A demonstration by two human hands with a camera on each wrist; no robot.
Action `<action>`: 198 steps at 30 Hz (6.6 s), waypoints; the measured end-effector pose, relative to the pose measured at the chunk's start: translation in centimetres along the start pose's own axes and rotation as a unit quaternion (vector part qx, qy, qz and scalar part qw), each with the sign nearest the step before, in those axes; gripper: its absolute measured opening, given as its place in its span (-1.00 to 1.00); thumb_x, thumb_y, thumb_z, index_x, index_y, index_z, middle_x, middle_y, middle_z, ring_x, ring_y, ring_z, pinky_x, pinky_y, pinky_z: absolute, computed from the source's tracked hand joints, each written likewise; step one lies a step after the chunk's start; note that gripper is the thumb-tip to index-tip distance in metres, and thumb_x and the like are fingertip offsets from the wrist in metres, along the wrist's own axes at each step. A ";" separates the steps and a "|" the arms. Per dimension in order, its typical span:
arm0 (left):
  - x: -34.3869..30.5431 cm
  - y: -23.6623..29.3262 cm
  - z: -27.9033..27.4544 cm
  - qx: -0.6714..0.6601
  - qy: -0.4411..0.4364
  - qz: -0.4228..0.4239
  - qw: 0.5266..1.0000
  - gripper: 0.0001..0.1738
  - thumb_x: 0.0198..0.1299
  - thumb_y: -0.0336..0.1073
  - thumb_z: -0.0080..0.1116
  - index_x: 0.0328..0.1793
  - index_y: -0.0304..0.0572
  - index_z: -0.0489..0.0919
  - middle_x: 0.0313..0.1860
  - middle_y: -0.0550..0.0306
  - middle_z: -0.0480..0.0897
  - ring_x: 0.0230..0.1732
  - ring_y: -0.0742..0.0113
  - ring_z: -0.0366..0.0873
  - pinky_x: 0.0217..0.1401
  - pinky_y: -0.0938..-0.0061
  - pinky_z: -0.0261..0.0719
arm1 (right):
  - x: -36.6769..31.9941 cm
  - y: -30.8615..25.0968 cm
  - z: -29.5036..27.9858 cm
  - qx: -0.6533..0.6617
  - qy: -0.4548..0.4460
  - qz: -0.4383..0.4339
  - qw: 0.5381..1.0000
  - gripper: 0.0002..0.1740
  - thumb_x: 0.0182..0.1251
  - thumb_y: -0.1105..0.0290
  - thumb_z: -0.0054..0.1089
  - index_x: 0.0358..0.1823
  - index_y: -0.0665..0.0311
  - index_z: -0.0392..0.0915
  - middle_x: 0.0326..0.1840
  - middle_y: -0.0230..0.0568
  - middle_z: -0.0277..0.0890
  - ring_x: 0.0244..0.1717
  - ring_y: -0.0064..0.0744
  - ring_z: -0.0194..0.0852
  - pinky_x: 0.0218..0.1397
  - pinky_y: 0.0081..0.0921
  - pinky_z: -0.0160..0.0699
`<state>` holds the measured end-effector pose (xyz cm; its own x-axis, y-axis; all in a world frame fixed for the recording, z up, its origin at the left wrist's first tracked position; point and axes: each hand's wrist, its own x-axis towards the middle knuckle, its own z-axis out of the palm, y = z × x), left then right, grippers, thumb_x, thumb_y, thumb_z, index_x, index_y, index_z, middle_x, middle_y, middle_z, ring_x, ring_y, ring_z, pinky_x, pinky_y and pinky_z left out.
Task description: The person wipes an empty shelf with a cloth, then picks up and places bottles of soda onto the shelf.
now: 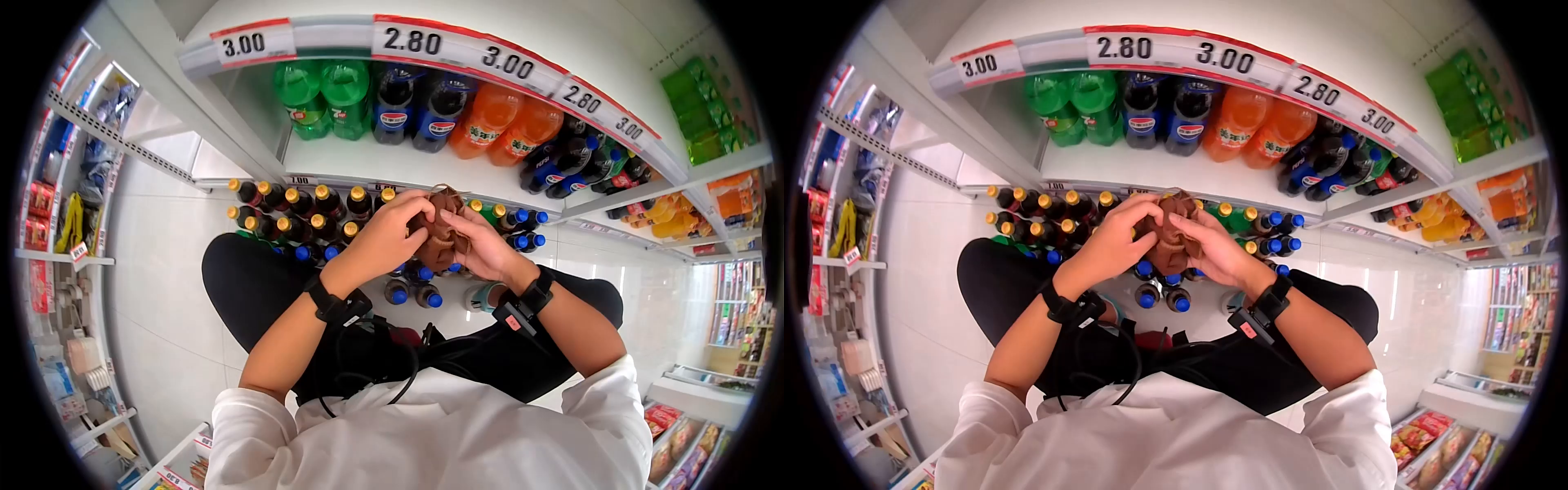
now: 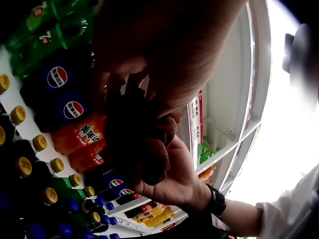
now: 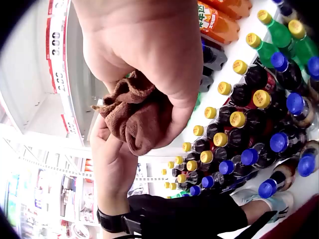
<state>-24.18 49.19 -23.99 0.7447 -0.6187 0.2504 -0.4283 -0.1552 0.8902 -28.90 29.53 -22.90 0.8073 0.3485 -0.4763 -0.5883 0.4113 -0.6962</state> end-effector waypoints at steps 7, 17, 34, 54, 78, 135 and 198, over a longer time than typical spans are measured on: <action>0.1 -2.3 -4.4 -0.058 0.182 -0.073 0.979 -0.76 0.26 -0.47 0.13 0.06 -0.23 0.55 0.02 0.13 0.57 -0.08 0.38 0.55 -0.03 0.49 0.53 | 7.2 -2.8 -5.0 -0.339 0.177 -0.189 0.904 -0.57 0.37 0.33 0.24 0.16 0.37 0.40 -0.04 -0.22 0.57 0.00 -0.44 0.57 0.04 -0.43 0.59; 0.3 -1.6 -6.9 -0.088 0.285 -0.041 0.954 -0.81 0.23 -0.52 0.08 -0.04 -0.28 0.56 -0.07 0.06 0.57 -0.17 0.27 0.56 -0.04 0.44 0.50 | 13.8 -3.9 -9.2 -0.731 0.267 -0.273 0.565 -0.41 0.11 0.57 0.24 0.25 0.31 0.39 0.10 0.05 0.53 0.16 0.11 0.48 0.22 -0.28 0.47; -0.2 -0.4 -4.4 -0.096 0.254 -0.029 0.962 -0.88 0.26 -0.55 0.11 -0.11 -0.31 0.58 -0.14 0.08 0.59 -0.17 0.36 0.56 -0.05 0.52 0.53 | -3.7 -5.9 -11.7 -0.498 0.355 -0.212 0.762 -0.87 0.34 0.50 0.14 -0.14 0.36 0.56 -0.38 -0.35 0.57 -0.30 -0.64 0.51 -0.17 -0.63 0.46; -2.6 -2.4 1.4 0.089 0.196 -0.111 0.970 -0.93 0.25 -0.55 0.09 -0.16 -0.32 0.54 -0.18 0.05 0.56 -0.22 0.30 0.53 -0.14 0.48 0.51 | -0.9 -11.2 -4.0 -0.572 0.178 -0.325 0.731 -0.85 0.31 0.38 0.17 -0.28 0.34 0.58 -0.44 -0.17 0.63 -0.38 -0.32 0.66 -0.30 -0.42 0.56; -5.5 -2.5 0.6 -0.024 0.186 -0.080 0.979 -0.93 0.30 -0.52 0.07 -0.14 -0.32 0.54 -0.20 0.10 0.54 -0.22 0.38 0.55 -0.13 0.54 0.51 | -9.6 -12.9 -6.0 -0.505 0.482 -0.521 0.491 -0.89 0.20 0.52 0.24 -0.23 0.29 0.59 -0.35 -0.10 0.57 -0.39 -0.15 0.57 -0.29 -0.36 0.55; -4.2 1.1 0.7 -0.012 0.159 0.010 0.987 -0.89 0.20 -0.60 0.10 -0.15 -0.38 0.55 -0.19 -0.05 0.58 -0.20 0.10 0.58 -0.09 0.41 0.56 | -14.1 -25.2 -3.4 -0.840 0.360 -0.306 0.266 -0.78 0.22 0.47 0.17 -0.09 0.26 0.62 -0.14 -0.06 0.58 -0.11 0.05 0.56 -0.06 -0.16 0.57; -6.2 -0.4 -1.7 -0.033 0.211 0.029 0.976 -0.85 0.19 -0.58 0.13 -0.11 -0.33 0.56 -0.18 -0.03 0.57 -0.18 0.10 0.56 -0.07 0.40 0.53 | -1.2 -21.6 12.4 -0.847 0.138 -0.412 0.305 -0.77 0.29 0.38 0.25 -0.04 0.24 0.62 -0.30 -0.15 0.57 -0.28 -0.08 0.56 -0.22 -0.27 0.57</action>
<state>-27.76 54.35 -25.23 0.8710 -0.2495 0.4233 -0.4524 -0.0707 0.8890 -17.80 30.69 -0.63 0.7591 0.5350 0.3710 0.5006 -0.8440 0.1927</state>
